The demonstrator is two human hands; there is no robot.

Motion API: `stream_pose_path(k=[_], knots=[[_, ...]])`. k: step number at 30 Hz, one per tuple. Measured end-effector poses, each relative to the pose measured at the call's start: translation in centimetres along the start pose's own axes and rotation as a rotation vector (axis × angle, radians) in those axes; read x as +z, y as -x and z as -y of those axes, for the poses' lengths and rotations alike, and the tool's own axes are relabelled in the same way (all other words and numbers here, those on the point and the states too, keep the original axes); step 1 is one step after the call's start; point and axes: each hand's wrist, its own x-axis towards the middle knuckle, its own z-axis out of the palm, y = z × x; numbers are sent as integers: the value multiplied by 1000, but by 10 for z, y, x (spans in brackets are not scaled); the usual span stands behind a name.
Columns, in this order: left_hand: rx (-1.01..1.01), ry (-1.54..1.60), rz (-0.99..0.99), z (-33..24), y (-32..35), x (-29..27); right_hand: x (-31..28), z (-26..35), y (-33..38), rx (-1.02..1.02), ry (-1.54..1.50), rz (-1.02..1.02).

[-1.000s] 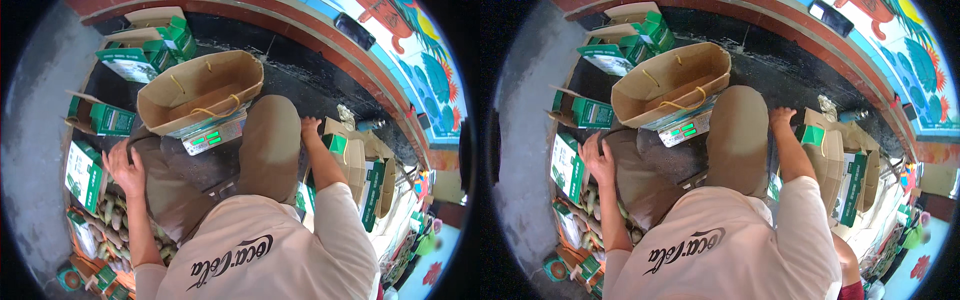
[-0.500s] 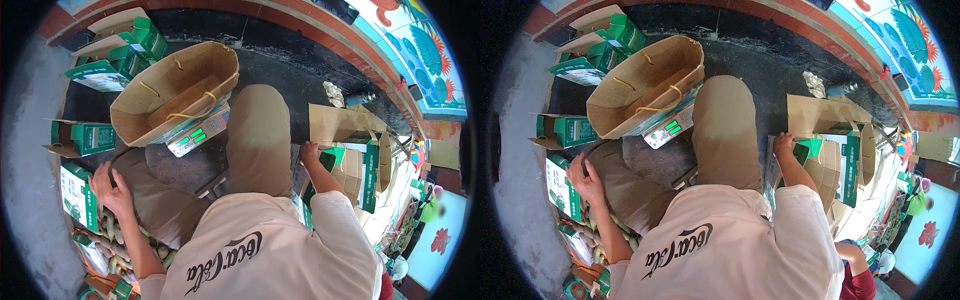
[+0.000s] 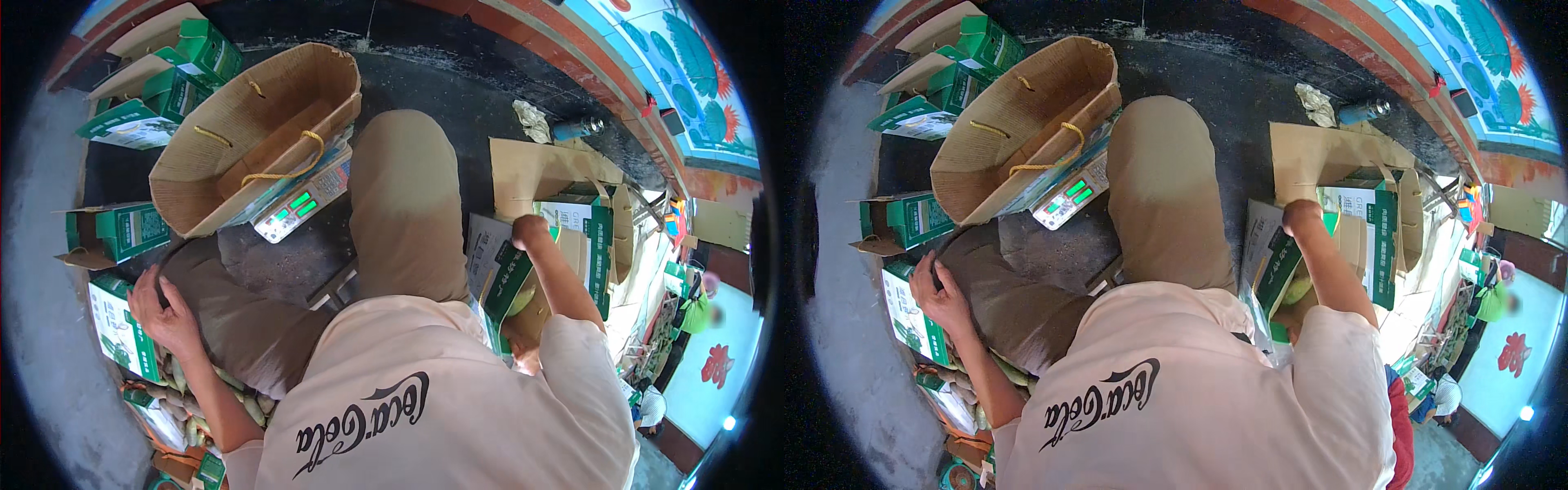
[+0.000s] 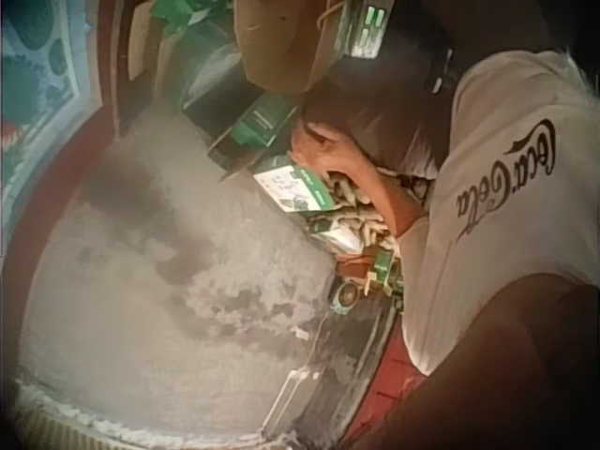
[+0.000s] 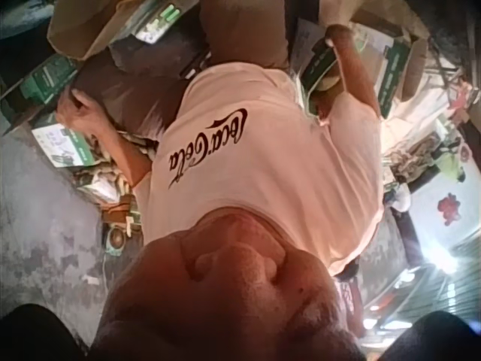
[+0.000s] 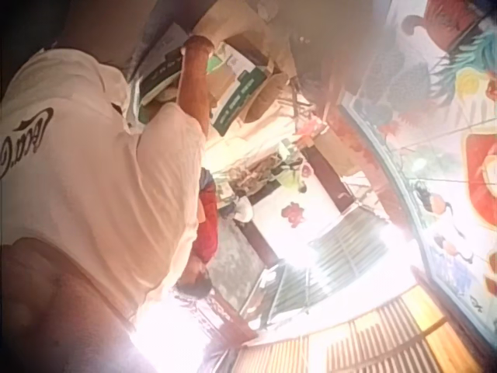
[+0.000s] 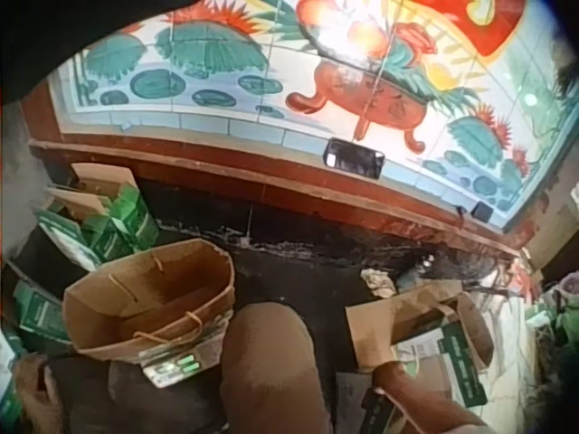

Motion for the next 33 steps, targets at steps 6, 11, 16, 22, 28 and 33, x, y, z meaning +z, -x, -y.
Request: stream_pose_path(k=[6,11,16,22,28,33], knots=[[8,53,-1,3,-3,-1,111,-33,29,82,-148,131],[45,90,4,7,-9,3,203,-63,63,81,-268,225],[57,119,28,3,-13,17,320,-111,35,407,-339,1393],[30,43,7,-3,-11,4,242,-95,35,323,-310,100],[21,56,4,1,-10,9,158,-140,36,758,-365,-949],[10,21,-24,-3,-6,8,182,-202,-11,855,-787,-536]])
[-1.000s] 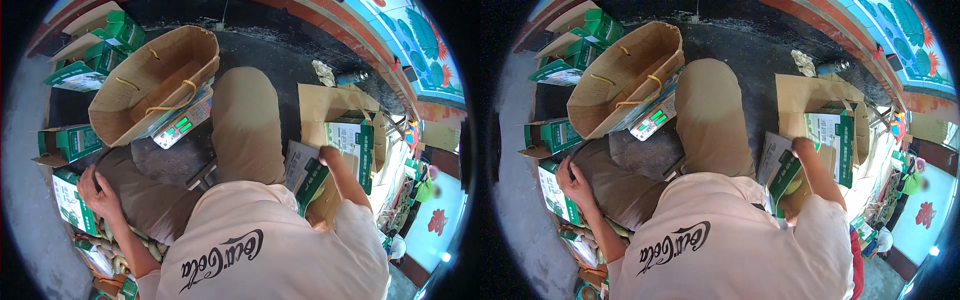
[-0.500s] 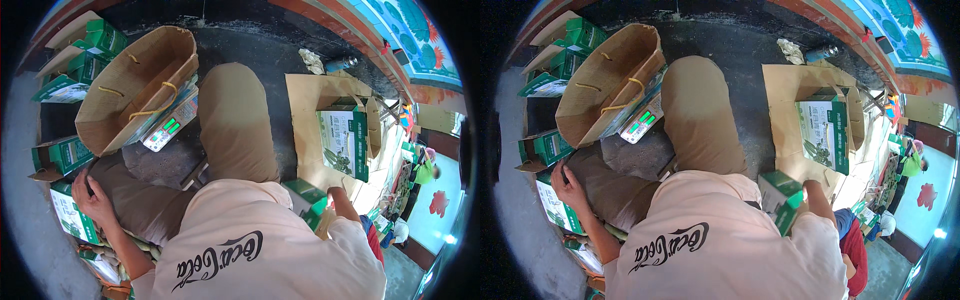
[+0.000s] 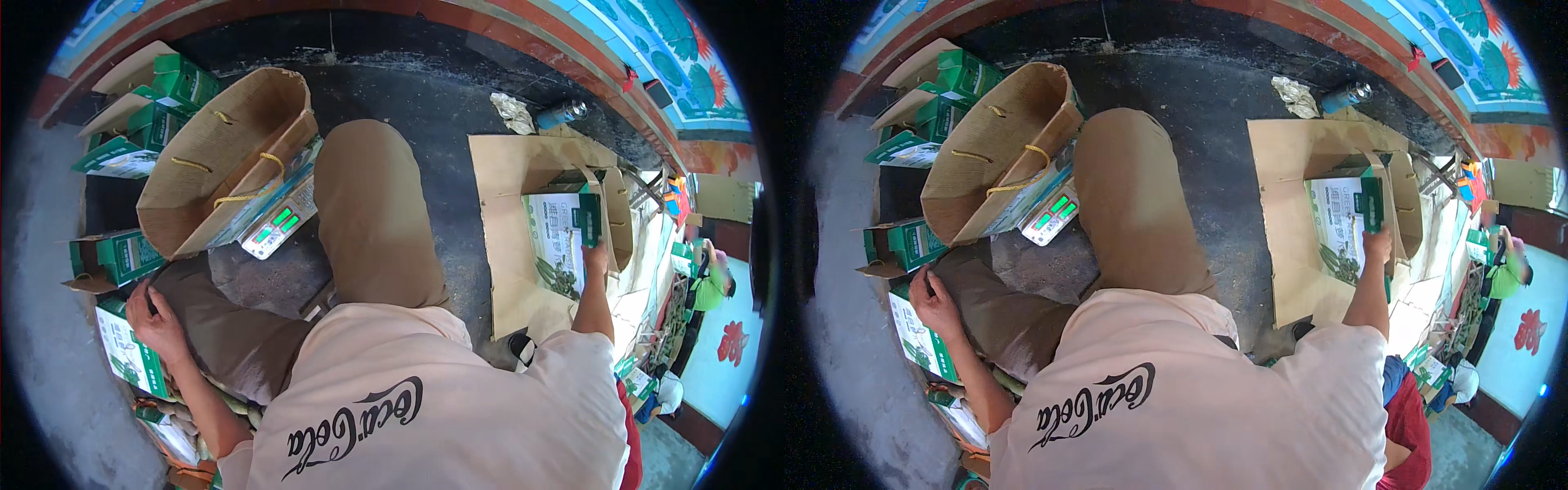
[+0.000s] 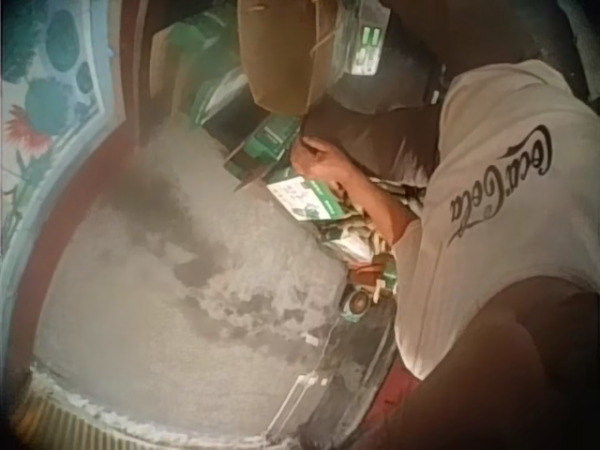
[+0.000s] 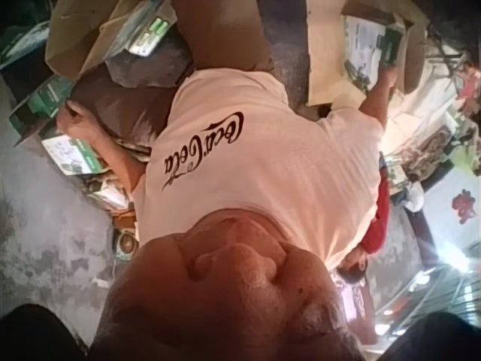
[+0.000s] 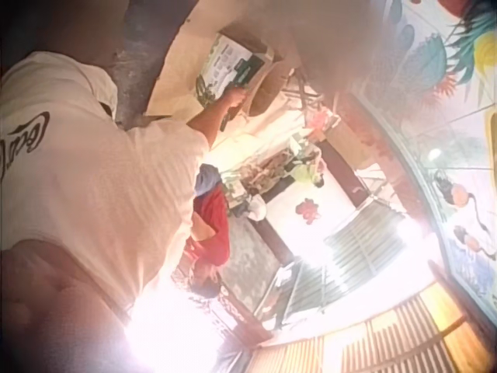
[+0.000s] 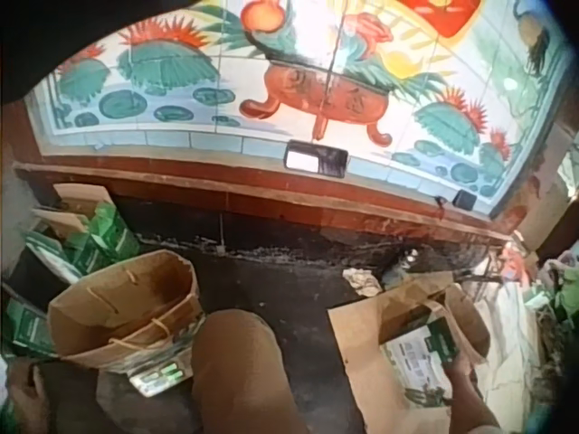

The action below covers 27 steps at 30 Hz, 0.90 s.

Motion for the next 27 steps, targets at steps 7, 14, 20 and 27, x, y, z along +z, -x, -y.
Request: stream_pose_path(k=[7,14,20,27], knots=[[6,-14,-42,-3,-1,3,12,39,-5,-332,109,-2],[22,-35,-99,-9,-4,2,-27,155,51,-752,-130,-291],[-20,-23,-138,-7,1,0,-81,308,85,-1145,-165,-613],[-165,54,-248,-3,19,-25,-130,392,96,-1192,-105,-730]])
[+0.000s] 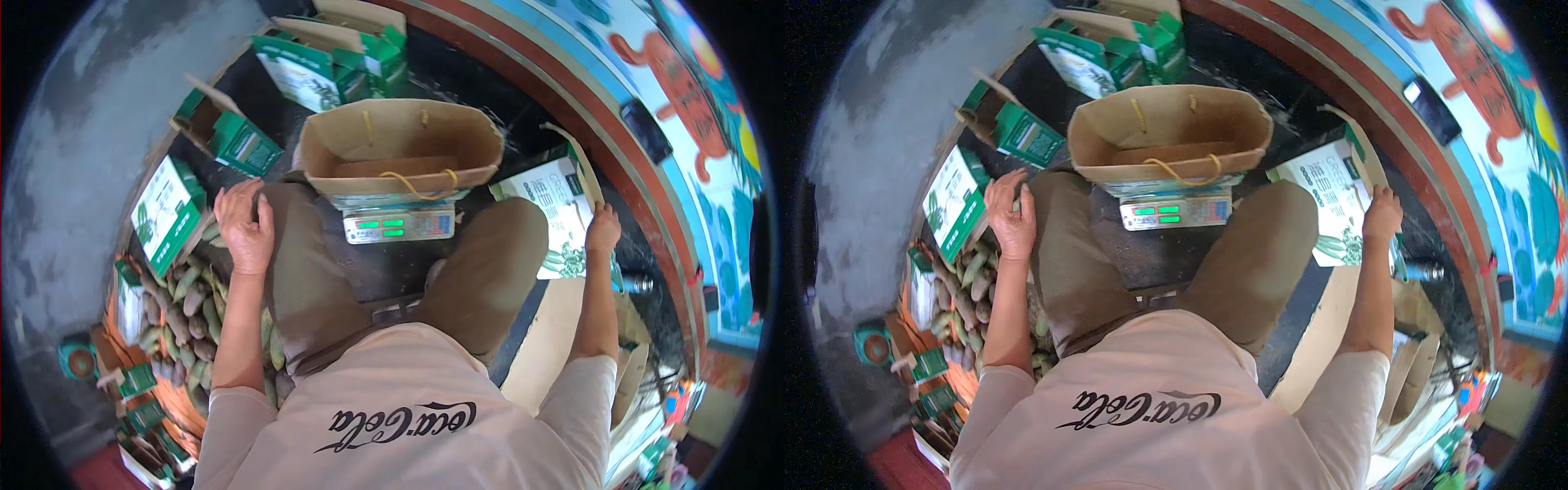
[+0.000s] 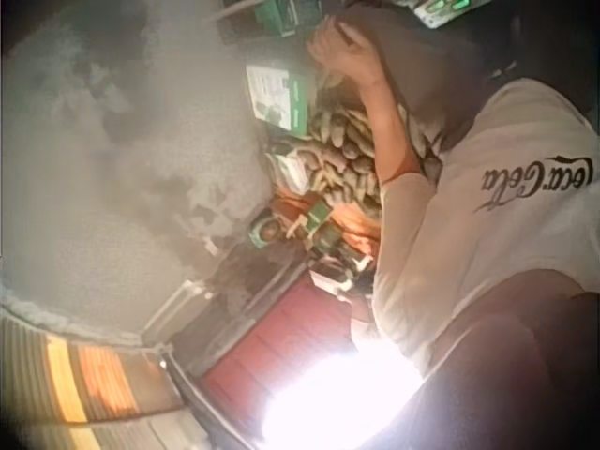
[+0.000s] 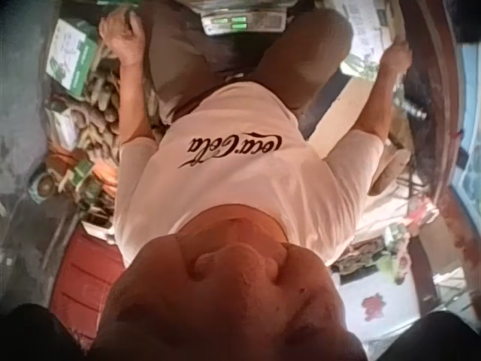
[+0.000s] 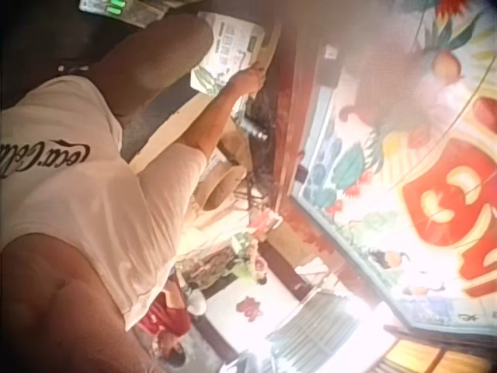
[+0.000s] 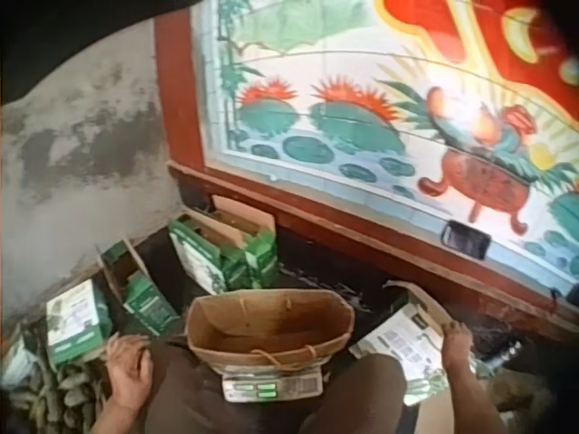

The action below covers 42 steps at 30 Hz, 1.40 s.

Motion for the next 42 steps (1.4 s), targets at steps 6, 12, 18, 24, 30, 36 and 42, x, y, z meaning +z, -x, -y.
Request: stream_pose_path(k=[6,12,18,24,30,36,42], knots=[[-383,144,25,33,58,-10,7,43,-4,-63,-157,53],[-606,232,-17,64,130,5,5,51,-4,-164,-538,422],[-768,195,201,90,210,42,108,-65,31,32,-1033,589],[-1048,111,299,99,244,27,19,6,-2,-61,-103,271],[-1233,98,338,100,266,22,21,-39,-12,-5,-25,-1],[-1303,65,476,101,296,23,31,-21,9,-47,15,207],[-1293,-67,736,110,339,32,15,12,-5,-30,-313,244]])
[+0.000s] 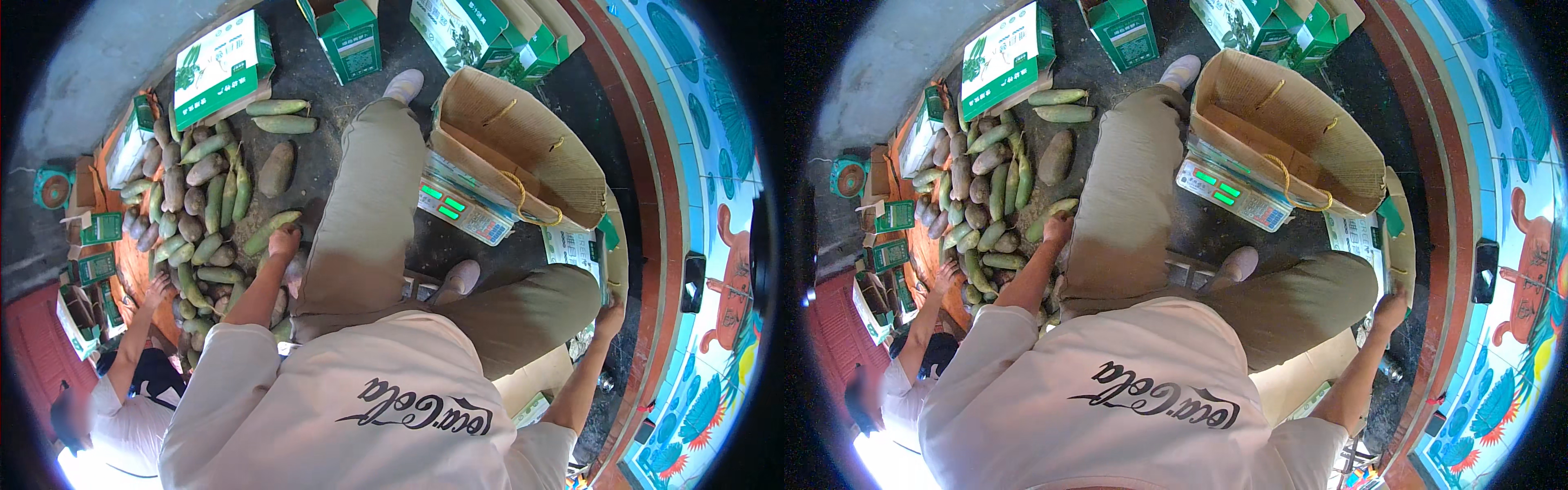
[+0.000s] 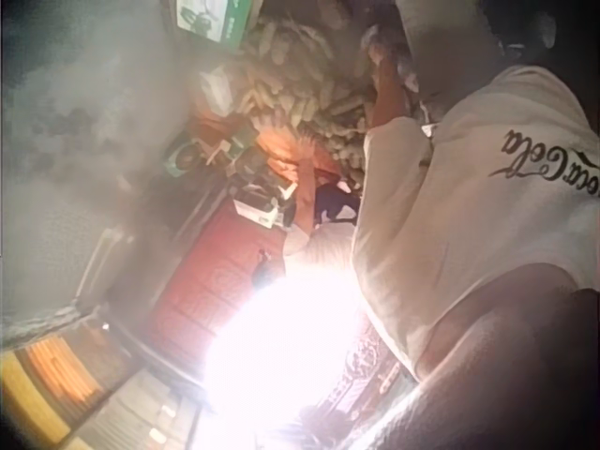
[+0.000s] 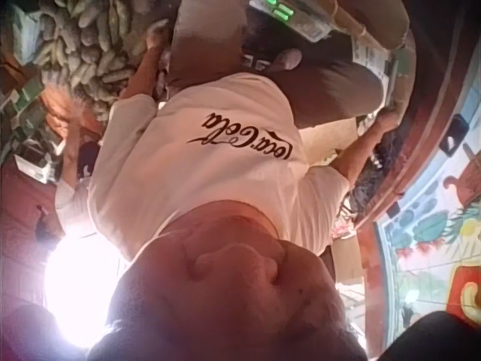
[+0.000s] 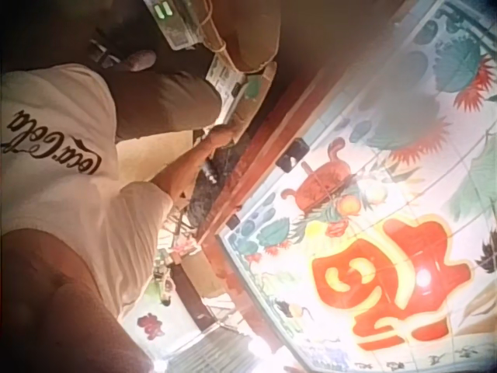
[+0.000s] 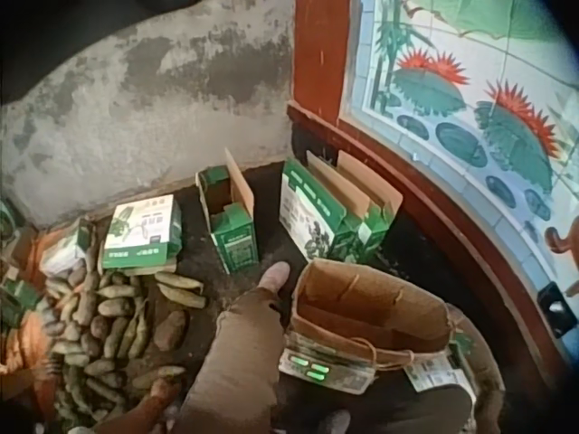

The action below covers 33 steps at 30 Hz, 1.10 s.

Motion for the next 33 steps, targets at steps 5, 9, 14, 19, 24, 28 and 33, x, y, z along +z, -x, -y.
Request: stream_pose_path(k=[5,9,14,19,24,28,33], knots=[[-85,-90,168,41,-1,19,-67,111,-17,-145,-188,-35],[-144,-231,316,26,18,10,-100,207,-5,-552,-389,-111],[-225,-216,340,70,15,33,-77,279,-5,-864,-359,-30],[-251,-220,265,96,30,39,-28,289,-13,-834,-331,124],[-324,-167,283,61,47,14,-32,292,-3,-809,-256,186],[-373,-128,169,53,47,17,-33,299,3,-803,-304,61],[-302,-203,164,42,32,14,-37,299,0,-878,-350,23]])
